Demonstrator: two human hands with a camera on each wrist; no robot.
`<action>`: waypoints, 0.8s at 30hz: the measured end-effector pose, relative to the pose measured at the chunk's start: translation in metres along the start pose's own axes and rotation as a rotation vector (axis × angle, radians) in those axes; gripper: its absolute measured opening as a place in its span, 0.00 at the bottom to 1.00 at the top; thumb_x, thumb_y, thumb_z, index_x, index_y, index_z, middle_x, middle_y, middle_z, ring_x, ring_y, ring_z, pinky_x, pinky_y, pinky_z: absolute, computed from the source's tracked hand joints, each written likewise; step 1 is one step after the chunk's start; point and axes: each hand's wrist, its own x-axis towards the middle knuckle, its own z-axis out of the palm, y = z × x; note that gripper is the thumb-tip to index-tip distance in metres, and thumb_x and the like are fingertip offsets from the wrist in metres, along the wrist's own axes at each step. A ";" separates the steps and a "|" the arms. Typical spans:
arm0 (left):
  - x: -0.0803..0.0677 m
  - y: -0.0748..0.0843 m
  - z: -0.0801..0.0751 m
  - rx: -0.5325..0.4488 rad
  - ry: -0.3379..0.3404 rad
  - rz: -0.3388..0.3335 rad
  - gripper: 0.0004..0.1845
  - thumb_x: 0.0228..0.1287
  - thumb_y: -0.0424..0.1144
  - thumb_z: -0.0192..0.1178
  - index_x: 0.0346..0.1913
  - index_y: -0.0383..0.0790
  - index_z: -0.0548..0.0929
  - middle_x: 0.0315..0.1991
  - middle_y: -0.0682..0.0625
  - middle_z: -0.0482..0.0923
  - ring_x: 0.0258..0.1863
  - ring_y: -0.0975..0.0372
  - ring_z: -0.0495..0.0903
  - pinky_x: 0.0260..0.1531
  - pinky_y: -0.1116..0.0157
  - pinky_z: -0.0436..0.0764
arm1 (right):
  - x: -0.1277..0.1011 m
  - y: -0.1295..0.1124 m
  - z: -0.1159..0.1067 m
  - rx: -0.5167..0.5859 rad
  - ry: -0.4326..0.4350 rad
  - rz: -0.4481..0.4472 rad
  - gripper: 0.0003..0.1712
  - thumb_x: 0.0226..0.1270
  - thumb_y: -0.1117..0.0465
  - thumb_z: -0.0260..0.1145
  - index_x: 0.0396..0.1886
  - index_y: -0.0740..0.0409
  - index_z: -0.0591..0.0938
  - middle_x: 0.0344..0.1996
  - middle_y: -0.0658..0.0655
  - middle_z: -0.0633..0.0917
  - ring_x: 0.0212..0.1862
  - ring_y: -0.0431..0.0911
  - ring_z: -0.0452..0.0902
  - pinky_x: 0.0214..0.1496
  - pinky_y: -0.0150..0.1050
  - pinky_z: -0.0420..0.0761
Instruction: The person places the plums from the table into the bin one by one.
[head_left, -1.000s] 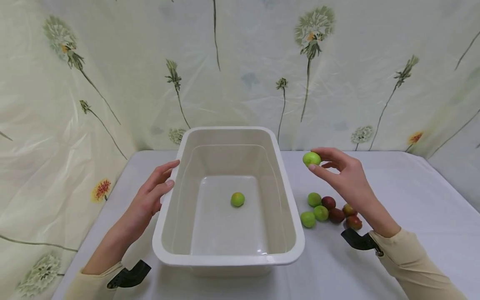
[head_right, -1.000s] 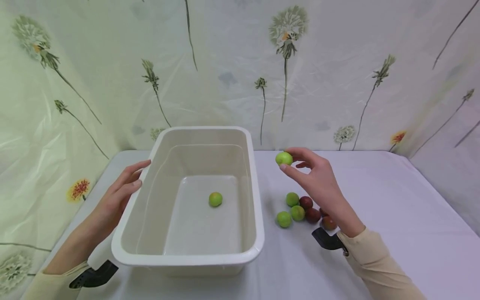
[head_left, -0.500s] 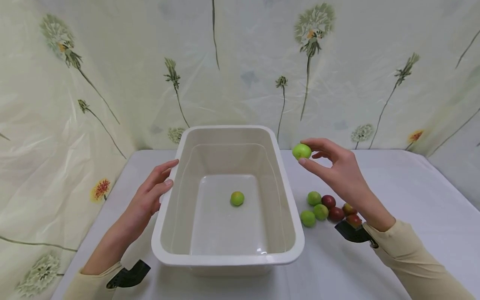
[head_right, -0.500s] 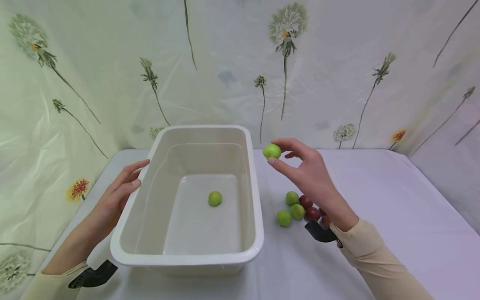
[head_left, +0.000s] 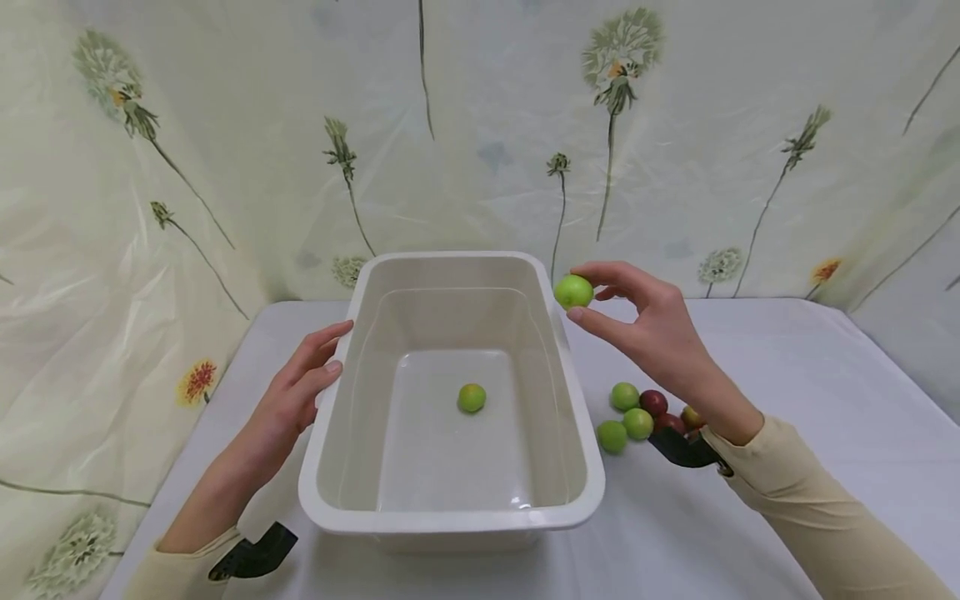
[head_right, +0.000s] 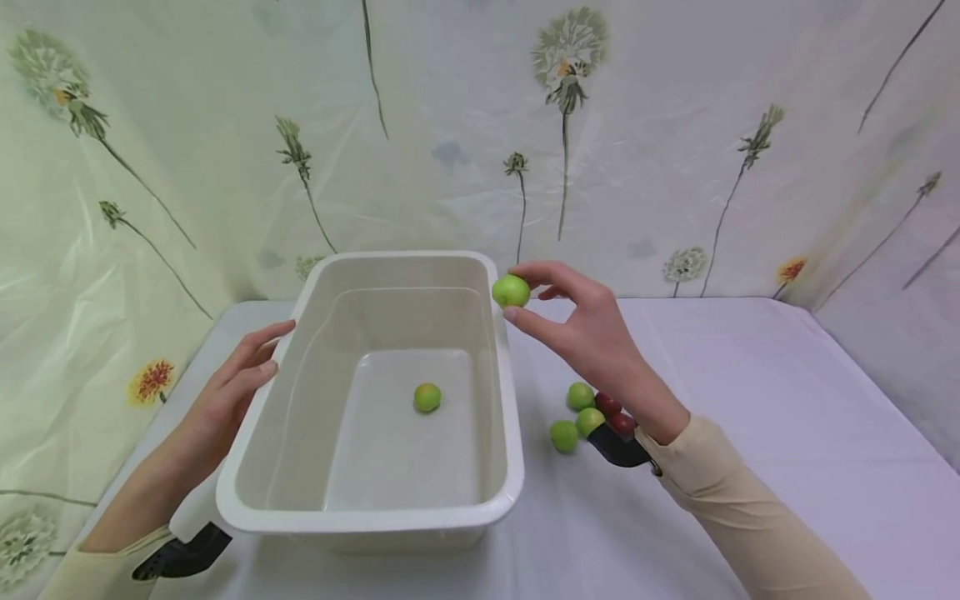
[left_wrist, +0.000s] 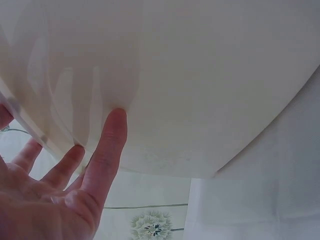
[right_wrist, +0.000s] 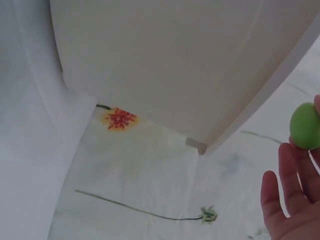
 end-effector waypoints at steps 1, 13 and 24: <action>0.000 0.000 0.000 -0.001 -0.002 0.001 0.25 0.79 0.47 0.41 0.75 0.55 0.59 0.72 0.48 0.57 0.57 0.54 0.77 0.47 0.56 0.82 | 0.001 -0.001 0.001 0.001 -0.002 -0.002 0.20 0.61 0.70 0.70 0.54 0.62 0.81 0.47 0.53 0.83 0.47 0.40 0.76 0.52 0.33 0.73; 0.000 0.003 0.000 -0.019 -0.001 -0.002 0.25 0.79 0.46 0.42 0.75 0.55 0.59 0.72 0.48 0.56 0.56 0.55 0.77 0.46 0.56 0.82 | 0.017 0.025 0.023 0.038 -0.075 -0.102 0.23 0.61 0.65 0.73 0.56 0.49 0.81 0.48 0.44 0.83 0.50 0.39 0.76 0.54 0.36 0.74; 0.000 0.000 0.001 -0.008 0.015 0.002 0.25 0.78 0.47 0.42 0.75 0.57 0.59 0.72 0.49 0.57 0.59 0.53 0.76 0.48 0.55 0.81 | 0.028 0.018 0.045 0.095 -0.185 -0.166 0.20 0.62 0.60 0.73 0.54 0.45 0.82 0.48 0.41 0.83 0.51 0.39 0.76 0.57 0.49 0.72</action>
